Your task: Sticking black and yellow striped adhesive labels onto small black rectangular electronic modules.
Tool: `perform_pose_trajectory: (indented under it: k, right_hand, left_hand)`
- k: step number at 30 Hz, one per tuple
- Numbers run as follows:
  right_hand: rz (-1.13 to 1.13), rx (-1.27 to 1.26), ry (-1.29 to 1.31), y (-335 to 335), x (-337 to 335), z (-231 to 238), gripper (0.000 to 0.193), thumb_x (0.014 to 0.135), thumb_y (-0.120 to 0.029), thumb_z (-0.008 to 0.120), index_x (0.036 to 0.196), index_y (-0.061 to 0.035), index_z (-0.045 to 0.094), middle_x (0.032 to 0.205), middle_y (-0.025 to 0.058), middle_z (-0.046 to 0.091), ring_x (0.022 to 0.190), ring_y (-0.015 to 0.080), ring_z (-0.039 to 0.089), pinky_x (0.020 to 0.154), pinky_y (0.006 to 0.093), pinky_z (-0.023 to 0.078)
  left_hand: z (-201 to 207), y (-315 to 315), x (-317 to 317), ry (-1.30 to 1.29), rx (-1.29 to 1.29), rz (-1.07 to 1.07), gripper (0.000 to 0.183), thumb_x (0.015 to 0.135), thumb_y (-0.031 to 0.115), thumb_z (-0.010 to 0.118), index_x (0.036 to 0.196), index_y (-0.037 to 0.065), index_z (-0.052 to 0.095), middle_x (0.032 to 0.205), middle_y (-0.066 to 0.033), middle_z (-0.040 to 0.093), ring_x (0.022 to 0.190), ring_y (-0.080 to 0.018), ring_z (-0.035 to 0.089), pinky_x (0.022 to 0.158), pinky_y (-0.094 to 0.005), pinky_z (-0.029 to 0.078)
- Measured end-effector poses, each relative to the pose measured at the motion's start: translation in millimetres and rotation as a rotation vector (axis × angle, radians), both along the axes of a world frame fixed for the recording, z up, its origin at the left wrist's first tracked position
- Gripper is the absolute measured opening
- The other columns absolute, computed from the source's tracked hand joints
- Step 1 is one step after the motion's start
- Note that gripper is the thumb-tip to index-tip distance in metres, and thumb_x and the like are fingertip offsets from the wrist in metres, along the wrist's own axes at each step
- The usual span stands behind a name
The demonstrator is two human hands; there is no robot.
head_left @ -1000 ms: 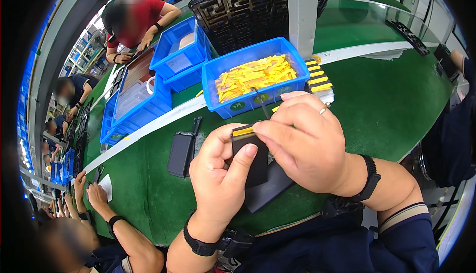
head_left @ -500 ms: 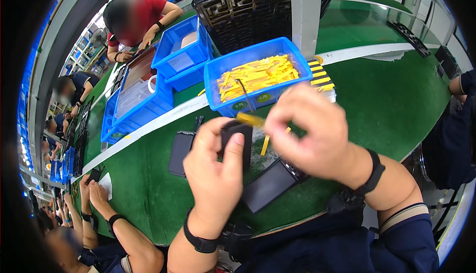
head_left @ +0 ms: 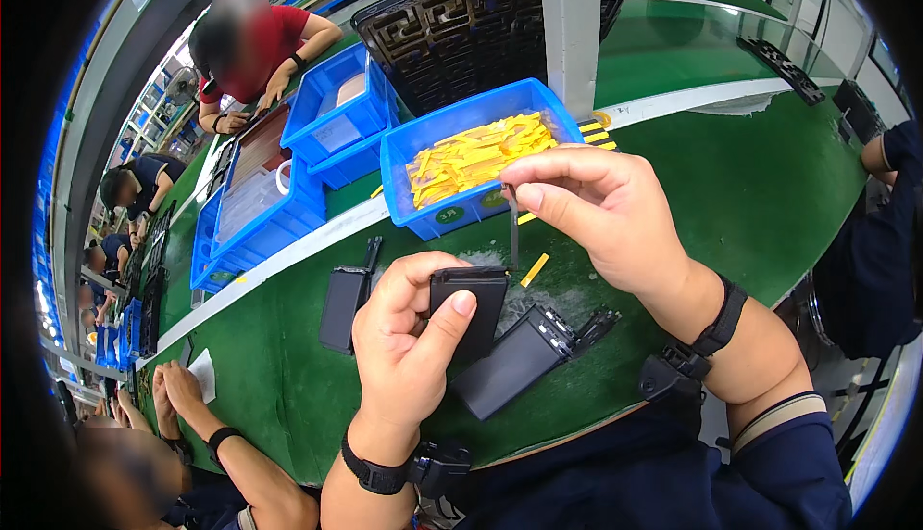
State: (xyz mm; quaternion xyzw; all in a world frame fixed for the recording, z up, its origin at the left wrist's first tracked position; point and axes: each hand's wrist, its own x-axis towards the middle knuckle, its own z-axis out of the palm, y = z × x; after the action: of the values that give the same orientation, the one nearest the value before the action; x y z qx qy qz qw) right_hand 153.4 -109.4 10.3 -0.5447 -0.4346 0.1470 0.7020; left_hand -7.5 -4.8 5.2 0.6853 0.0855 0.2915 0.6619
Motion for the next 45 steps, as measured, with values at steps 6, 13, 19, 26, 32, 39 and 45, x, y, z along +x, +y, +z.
perform_pose_trajectory:
  k: [6,13,19,26,32,39,45]
  right_hand:
    - [0.216,0.032,0.339,-1,4,0,0.017,0.083,-0.006,0.063,0.096,0.0041,0.065,0.084,0.0069,0.065,0.076,0.0105,0.06,0.073,0.0231,0.049]
    - [0.203,-0.022,0.37,-1,1,0,0.017,0.086,-0.012,0.06,0.093,0.0034,0.065,0.08,0.0056,0.064,0.072,0.01,0.058,0.068,0.0226,0.048]
    - [0.123,-0.047,0.23,-1,-3,0,0.016,0.088,-0.012,0.057,0.086,0.0022,0.064,0.076,0.0023,0.062,0.069,0.0081,0.056,0.066,0.0221,0.046]
    - [0.077,-0.107,0.069,-1,-13,-3,0.013,0.091,-0.008,0.052,0.094,0.0018,0.06,0.086,0.0039,0.06,0.077,0.0085,0.056,0.071,0.023,0.047]
    - [-0.059,-0.066,-0.07,1,-5,-9,0.017,0.088,-0.008,0.052,0.096,0.0027,0.063,0.085,0.0095,0.066,0.078,0.0143,0.063,0.071,0.0263,0.05]
    - [-0.227,-0.153,-0.302,3,11,-14,0.016,0.083,-0.01,0.056,0.093,0.0003,0.064,0.084,0.0105,0.064,0.074,0.0181,0.061,0.066,0.0292,0.048]
    - [-0.666,-0.33,-0.693,-8,63,-7,0.014,0.077,-0.007,0.057,0.088,0.0007,0.062,0.08,0.0147,0.061,0.074,0.0295,0.061,0.068,0.039,0.049]
  left_hand:
    - [-4,2,2,0.006,0.008,-0.005,0.018,0.086,0.002,0.057,0.103,-0.003,0.052,0.089,-0.0062,0.063,0.078,-0.0065,0.058,0.069,-0.0183,0.044]
    - [-4,1,3,0.022,0.001,0.004,0.018,0.086,0.0,0.057,0.103,-0.003,0.052,0.09,-0.0062,0.063,0.08,-0.0065,0.058,0.07,-0.0186,0.044]
    - [-5,2,3,0.05,-0.03,0.005,0.017,0.087,0.0,0.055,0.103,-0.003,0.052,0.09,-0.0063,0.063,0.079,-0.0064,0.058,0.071,-0.0186,0.044]
    - [-8,4,2,0.054,-0.042,0.099,0.011,0.089,0.005,0.052,0.097,-0.002,0.055,0.082,0.0001,0.059,0.07,-0.0034,0.05,0.064,-0.0174,0.041]
    - [-11,76,-8,0.271,0.163,0.433,0.015,0.085,0.011,0.051,0.087,-0.001,0.061,0.072,0.0003,0.055,0.063,-0.0062,0.048,0.058,-0.0197,0.038]
    - [-21,97,-23,0.926,1.053,0.605,0.059,0.074,0.029,0.066,0.115,-0.011,0.051,0.099,-0.027,0.061,0.092,-0.0385,0.059,0.082,-0.0408,0.046]
    - [-19,90,-11,1.134,1.027,0.472,0.079,0.065,0.018,0.073,0.13,-0.008,0.036,0.1,-0.0233,0.059,0.093,-0.0361,0.059,0.081,-0.0403,0.048]
